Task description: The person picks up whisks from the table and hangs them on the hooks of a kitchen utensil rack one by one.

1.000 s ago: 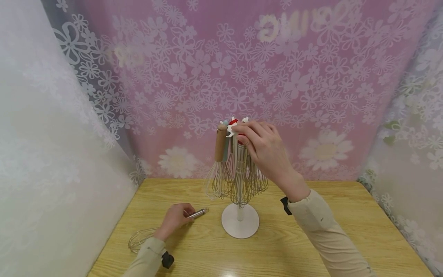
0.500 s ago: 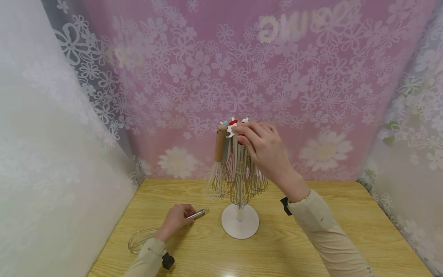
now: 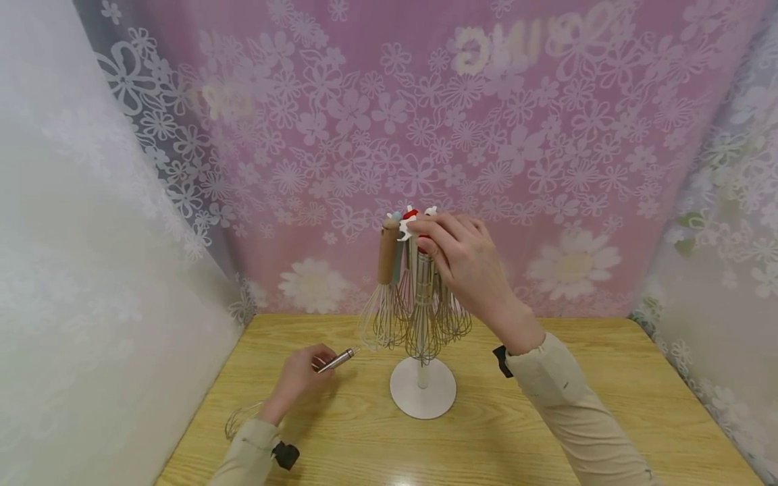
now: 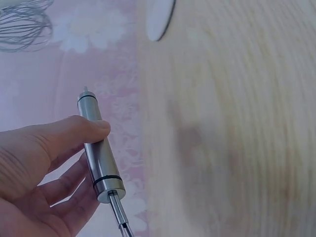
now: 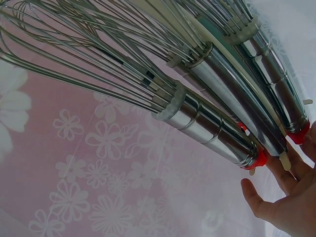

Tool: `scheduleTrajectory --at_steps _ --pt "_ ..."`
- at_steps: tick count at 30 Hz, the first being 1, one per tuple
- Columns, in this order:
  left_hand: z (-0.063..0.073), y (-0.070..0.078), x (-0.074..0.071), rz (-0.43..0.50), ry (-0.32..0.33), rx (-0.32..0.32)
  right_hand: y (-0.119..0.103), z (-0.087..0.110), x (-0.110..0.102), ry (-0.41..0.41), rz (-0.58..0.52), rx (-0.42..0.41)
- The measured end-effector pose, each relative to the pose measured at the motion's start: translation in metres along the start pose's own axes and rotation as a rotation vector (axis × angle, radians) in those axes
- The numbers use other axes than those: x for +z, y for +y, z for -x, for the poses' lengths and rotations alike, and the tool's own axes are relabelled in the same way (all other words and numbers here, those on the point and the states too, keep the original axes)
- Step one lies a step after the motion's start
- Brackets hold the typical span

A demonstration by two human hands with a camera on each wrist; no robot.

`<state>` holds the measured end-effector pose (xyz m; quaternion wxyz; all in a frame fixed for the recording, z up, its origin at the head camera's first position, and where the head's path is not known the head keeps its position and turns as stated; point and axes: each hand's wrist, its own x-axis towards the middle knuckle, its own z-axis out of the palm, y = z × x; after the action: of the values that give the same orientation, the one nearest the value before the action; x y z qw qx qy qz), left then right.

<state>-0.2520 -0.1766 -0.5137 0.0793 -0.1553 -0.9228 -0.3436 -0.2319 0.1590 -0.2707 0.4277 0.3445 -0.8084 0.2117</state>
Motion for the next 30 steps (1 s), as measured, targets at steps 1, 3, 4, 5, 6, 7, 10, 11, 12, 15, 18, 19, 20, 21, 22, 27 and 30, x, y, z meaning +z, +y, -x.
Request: scheduleTrajectory --at_steps 1,3,4,5,6,7,10,11,12,15,18,19,20,21,22,27,30 --pt "0.0 0.001 -0.002 0.007 0.004 -0.008 0.0 0.0 0.0 -0.001 -0.001 0.001" --pt "0.001 0.002 -0.007 0.018 0.012 -0.014 0.0 0.0 0.0 -0.003 -0.004 0.004" --pt "0.001 0.003 -0.009 0.024 0.016 -0.016 0.0 0.0 0.0 -0.004 -0.003 0.004" --pt "0.001 0.004 -0.012 0.028 0.023 -0.014 0.0 0.0 0.0 -0.006 -0.004 0.005" --pt "0.002 0.005 -0.014 0.034 0.032 -0.013 0.0 0.0 0.0 -0.006 -0.004 0.005" --pt "0.002 0.006 -0.016 0.039 0.043 -0.013 0.0 0.0 0.0 -0.007 -0.002 0.005" --pt "0.002 0.008 -0.022 0.044 0.082 0.004 0.0 0.0 0.0 -0.005 -0.002 0.003" --pt "0.003 0.009 -0.024 0.046 0.096 0.006 0.0 0.0 0.0 -0.004 -0.003 0.002" --pt "0.003 0.01 -0.026 0.054 0.108 0.007 0.0 0.0 0.0 -0.003 -0.003 0.001" --pt "0.005 0.012 -0.031 0.072 0.141 0.017 0.0 0.0 0.0 -0.003 -0.002 -0.001" --pt "0.007 0.017 -0.035 0.098 0.176 0.025 -0.001 -0.001 0.0 -0.005 -0.002 0.0" --pt "0.007 0.019 -0.037 0.104 0.189 0.03 -0.001 -0.001 0.0 -0.005 0.0 0.0" --pt "0.007 0.021 -0.038 0.116 0.201 0.029 -0.001 -0.001 0.0 -0.005 0.0 0.0" --pt "0.007 0.023 -0.04 0.127 0.216 0.033 -0.001 -0.001 0.0 -0.004 0.001 0.0" --pt "0.007 0.024 -0.041 0.136 0.232 0.04 -0.001 -0.001 0.0 -0.002 0.003 0.0" --pt "0.007 0.029 -0.045 0.19 0.294 0.051 -0.002 -0.002 0.0 -0.002 0.011 0.004" --pt "0.006 0.033 -0.047 0.234 0.312 0.055 -0.003 -0.002 0.0 -0.003 0.015 0.01"
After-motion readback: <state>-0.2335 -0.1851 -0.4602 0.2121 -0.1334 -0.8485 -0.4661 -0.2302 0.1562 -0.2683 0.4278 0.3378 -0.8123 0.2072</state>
